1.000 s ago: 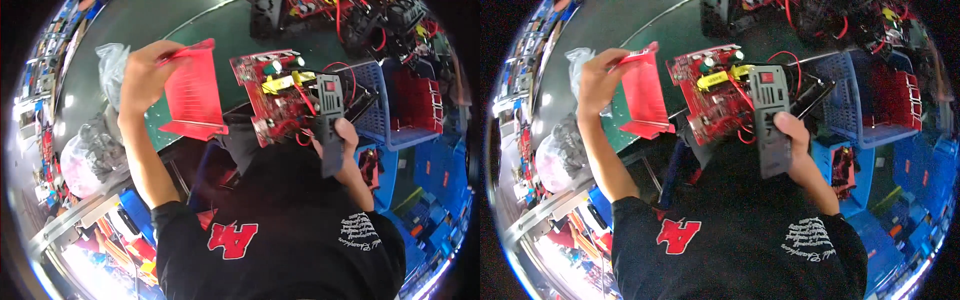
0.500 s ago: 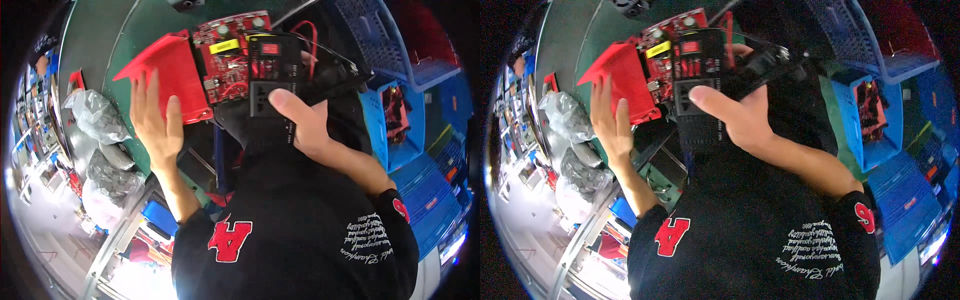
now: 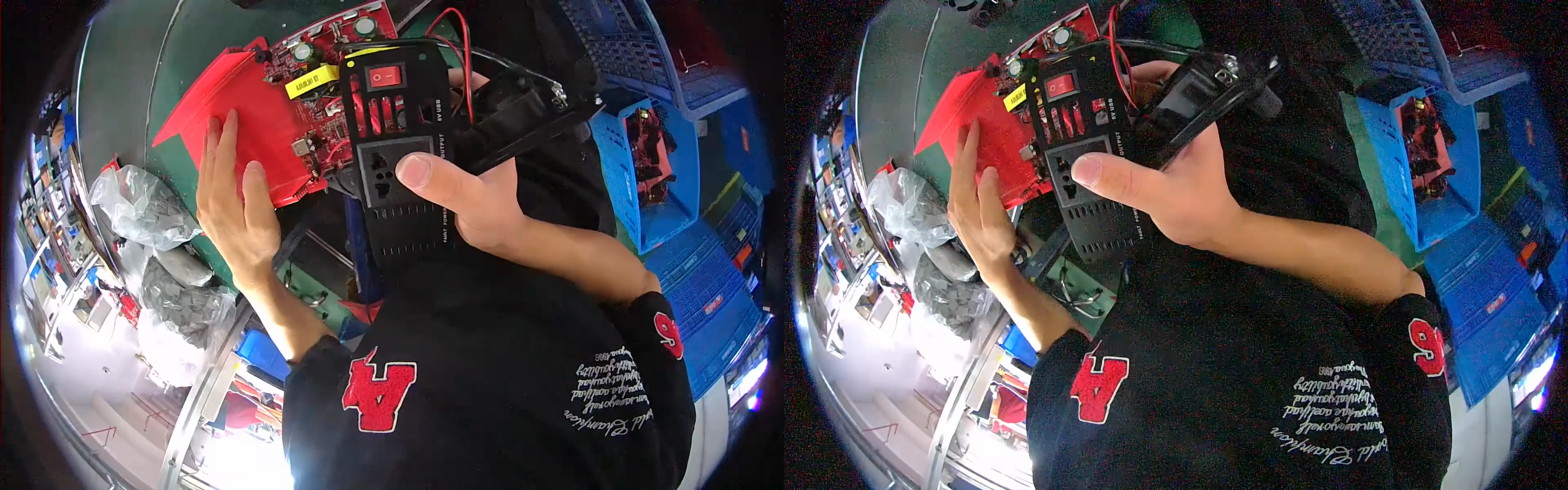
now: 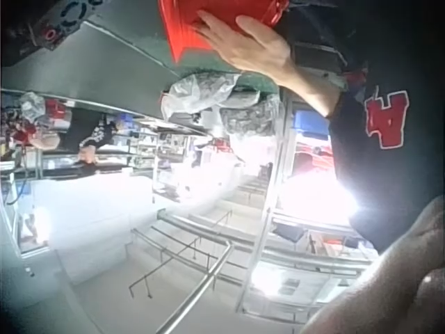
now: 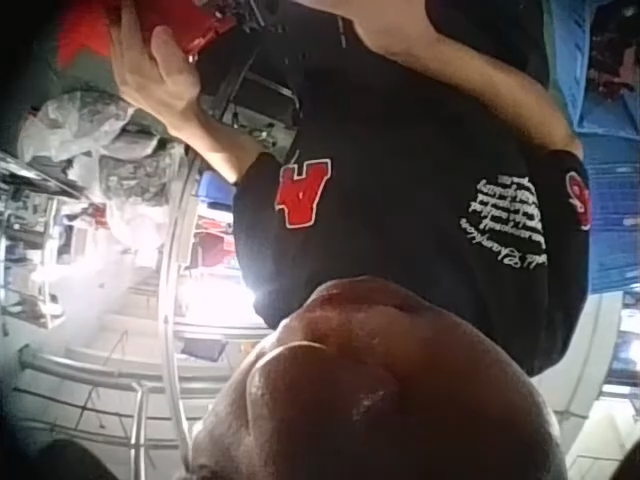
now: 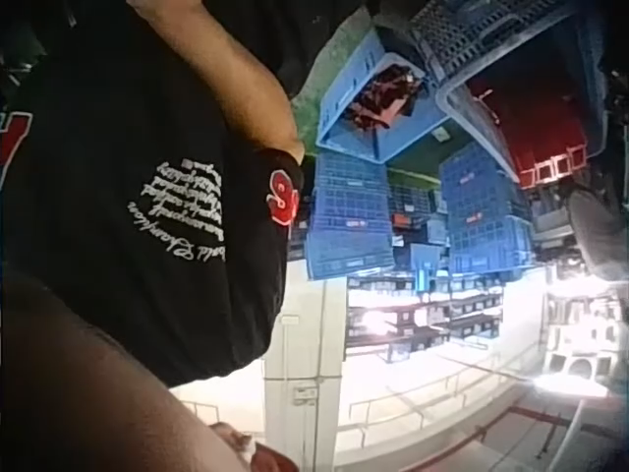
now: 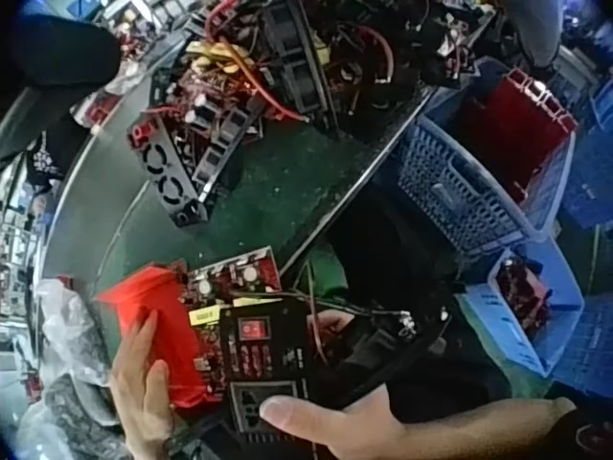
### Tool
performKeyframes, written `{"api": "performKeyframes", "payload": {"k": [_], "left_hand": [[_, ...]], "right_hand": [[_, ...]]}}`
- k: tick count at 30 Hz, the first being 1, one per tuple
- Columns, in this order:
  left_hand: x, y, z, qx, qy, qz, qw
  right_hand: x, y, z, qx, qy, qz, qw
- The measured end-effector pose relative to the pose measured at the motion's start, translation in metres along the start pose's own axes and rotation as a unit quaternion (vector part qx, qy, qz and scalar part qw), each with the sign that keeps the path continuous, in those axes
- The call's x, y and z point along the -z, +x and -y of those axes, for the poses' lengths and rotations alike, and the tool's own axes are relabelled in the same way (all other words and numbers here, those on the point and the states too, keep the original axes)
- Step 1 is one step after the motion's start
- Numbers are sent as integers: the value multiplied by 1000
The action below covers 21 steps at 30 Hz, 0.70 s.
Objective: Assembling electronic circuit boards into red plastic components and placing them in bins.
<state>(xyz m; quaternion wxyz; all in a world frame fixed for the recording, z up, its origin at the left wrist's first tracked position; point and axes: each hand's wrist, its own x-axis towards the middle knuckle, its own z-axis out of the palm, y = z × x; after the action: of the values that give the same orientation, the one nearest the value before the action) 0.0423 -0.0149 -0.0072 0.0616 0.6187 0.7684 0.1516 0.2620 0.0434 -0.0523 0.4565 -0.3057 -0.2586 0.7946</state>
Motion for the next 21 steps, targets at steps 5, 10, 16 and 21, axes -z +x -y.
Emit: {"api": "performKeyframes", "payload": {"k": [5, 10, 16, 21], "left_hand": [[-1, 1, -1, -3, 4, 0, 1000], [-1, 0, 0, -4, 0, -7, 1000], [-2, 1, 0, -10, 1, -10, 1000], [-1, 2, -2, -6, -11, -9, 1000]], "right_hand": [[4, 0, -1, 15, -22, 1, 1000], [1, -3, 2, -5, -9, -21, 1000], [2, -3, 4, -12, -1, -12, 1000], [-1, -3, 4, 1, -1, -18, 1000]]}}
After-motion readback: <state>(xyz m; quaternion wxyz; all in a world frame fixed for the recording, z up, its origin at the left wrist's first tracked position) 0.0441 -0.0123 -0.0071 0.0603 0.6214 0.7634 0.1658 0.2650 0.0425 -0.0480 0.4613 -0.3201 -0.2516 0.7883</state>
